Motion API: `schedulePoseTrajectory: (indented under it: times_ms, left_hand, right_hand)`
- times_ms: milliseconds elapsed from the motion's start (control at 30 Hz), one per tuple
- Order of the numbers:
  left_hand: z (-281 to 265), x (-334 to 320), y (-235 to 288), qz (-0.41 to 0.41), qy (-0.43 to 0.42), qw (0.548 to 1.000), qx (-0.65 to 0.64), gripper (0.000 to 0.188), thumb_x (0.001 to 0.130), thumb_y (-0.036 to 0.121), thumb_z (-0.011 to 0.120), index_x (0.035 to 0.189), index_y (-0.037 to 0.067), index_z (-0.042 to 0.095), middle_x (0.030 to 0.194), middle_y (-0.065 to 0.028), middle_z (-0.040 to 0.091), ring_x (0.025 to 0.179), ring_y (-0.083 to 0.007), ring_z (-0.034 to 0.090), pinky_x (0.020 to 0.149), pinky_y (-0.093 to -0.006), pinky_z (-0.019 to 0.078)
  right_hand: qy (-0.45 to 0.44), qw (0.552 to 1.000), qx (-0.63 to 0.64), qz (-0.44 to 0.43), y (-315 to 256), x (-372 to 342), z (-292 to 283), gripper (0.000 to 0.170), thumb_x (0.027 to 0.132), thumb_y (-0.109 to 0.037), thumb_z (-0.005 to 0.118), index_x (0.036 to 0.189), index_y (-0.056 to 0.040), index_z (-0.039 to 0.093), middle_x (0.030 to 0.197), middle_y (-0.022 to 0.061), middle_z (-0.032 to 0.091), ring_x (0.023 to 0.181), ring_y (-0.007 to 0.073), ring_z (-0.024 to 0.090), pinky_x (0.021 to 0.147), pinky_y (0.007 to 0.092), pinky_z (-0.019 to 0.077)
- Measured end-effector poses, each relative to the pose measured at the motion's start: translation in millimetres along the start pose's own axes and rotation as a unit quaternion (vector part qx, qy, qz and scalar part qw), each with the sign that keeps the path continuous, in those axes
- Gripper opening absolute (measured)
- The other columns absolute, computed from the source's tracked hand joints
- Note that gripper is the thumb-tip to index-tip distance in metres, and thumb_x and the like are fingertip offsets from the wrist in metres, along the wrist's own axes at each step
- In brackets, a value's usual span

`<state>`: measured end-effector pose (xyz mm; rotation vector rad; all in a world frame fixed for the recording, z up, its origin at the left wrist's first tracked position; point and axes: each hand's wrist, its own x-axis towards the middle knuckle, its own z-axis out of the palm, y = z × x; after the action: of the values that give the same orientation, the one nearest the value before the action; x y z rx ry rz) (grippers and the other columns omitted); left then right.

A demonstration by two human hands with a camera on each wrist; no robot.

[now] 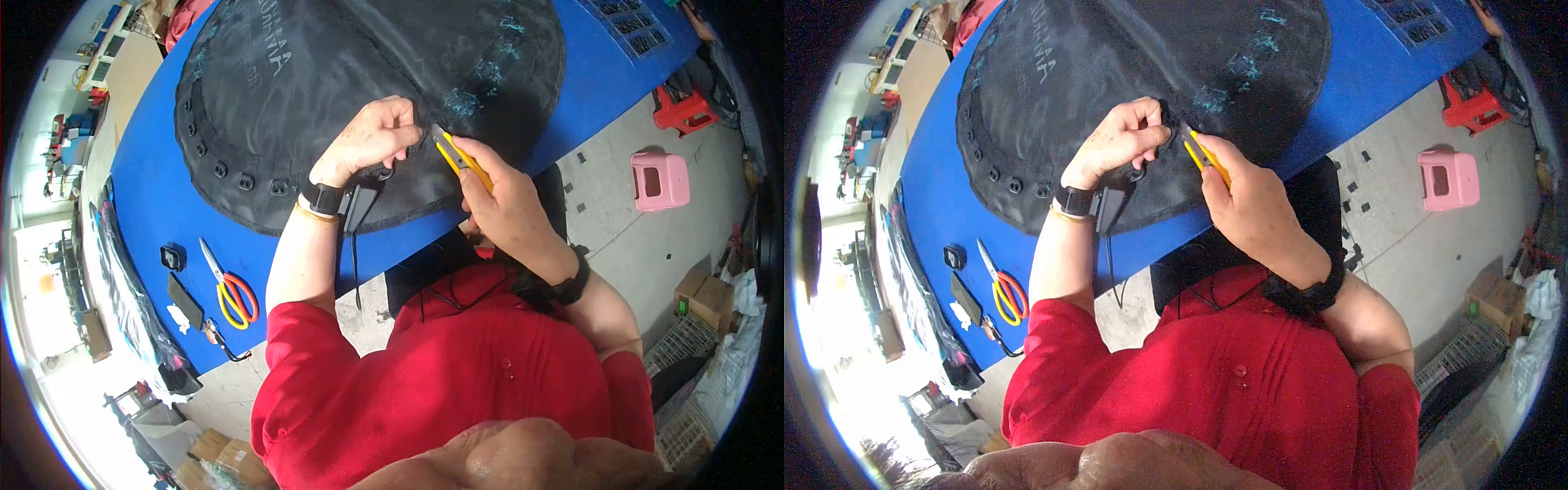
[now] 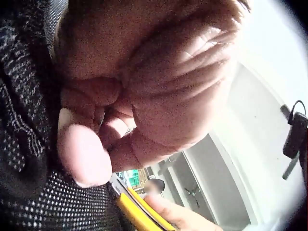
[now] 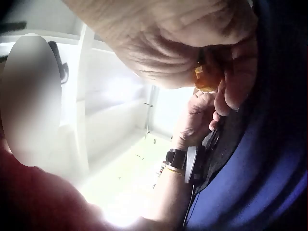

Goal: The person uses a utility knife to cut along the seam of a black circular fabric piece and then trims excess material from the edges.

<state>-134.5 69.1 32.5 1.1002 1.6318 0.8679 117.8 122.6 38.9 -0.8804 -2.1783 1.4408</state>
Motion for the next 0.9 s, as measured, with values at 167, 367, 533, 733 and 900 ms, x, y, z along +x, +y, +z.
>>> schedulePoseTrajectory:
  times_ms: [167, 367, 533, 733, 900]
  left_hand:
    - [-1, 0, -1, 0.013, -0.002, 1.0, 0.006, 0.025, 0.098, 0.018, 0.073, 0.083, 0.011, 0.054, 0.068, 0.0026, 0.058, 0.054, -0.0041, 0.052, 0.048, -0.0231, 0.0393]
    - [-1, -2, 0, 0.021, 0.005, 0.999, 0.026, 0.025, 0.099, 0.02, 0.072, 0.083, 0.011, 0.055, 0.066, 0.0028, 0.058, 0.053, -0.0037, 0.049, 0.047, -0.0232, 0.0365]
    - [0, -1, -3, 0.027, 0.009, 0.999, 0.023, 0.025, 0.099, 0.021, 0.073, 0.084, 0.011, 0.056, 0.065, 0.0031, 0.057, 0.053, -0.0035, 0.049, 0.047, -0.0233, 0.0359]
    - [1, -2, -2, 0.032, 0.01, 0.999, 0.018, 0.024, 0.098, 0.021, 0.073, 0.084, 0.011, 0.055, 0.065, 0.0034, 0.057, 0.054, -0.0033, 0.049, 0.047, -0.023, 0.0352]
    - [0, 0, -4, 0.03, 0.008, 0.999, 0.03, 0.025, 0.098, 0.021, 0.072, 0.084, 0.011, 0.055, 0.065, 0.0035, 0.057, 0.054, -0.0033, 0.049, 0.047, -0.0233, 0.0356]
  right_hand:
    - [-0.005, 0.999, -0.044, -0.022, -2, 0, 2, 0.04, 0.102, -0.013, 0.063, 0.141, -0.0056, 0.06, 0.102, 0.0283, 0.074, 0.091, 0.0478, 0.073, 0.075, 0.0547, 0.0575]
    - [-0.003, 0.997, -0.073, -0.032, -7, -3, 3, 0.041, 0.102, -0.014, 0.064, 0.141, -0.0039, 0.06, 0.102, 0.0284, 0.074, 0.09, 0.0475, 0.073, 0.076, 0.0556, 0.0585]
    - [-0.005, 0.996, -0.081, -0.027, -12, -8, 4, 0.042, 0.101, -0.014, 0.064, 0.141, -0.0026, 0.059, 0.103, 0.0286, 0.074, 0.09, 0.0471, 0.073, 0.077, 0.0561, 0.0587]
    - [-0.005, 0.996, -0.086, -0.035, -9, -9, 6, 0.041, 0.101, -0.014, 0.065, 0.14, -0.0022, 0.06, 0.103, 0.0283, 0.075, 0.089, 0.0469, 0.073, 0.077, 0.0563, 0.0588]
    - [-0.007, 0.996, -0.081, -0.021, -8, -11, 6, 0.041, 0.102, -0.015, 0.065, 0.14, -0.0032, 0.059, 0.102, 0.0273, 0.075, 0.089, 0.0468, 0.073, 0.077, 0.0563, 0.0587]
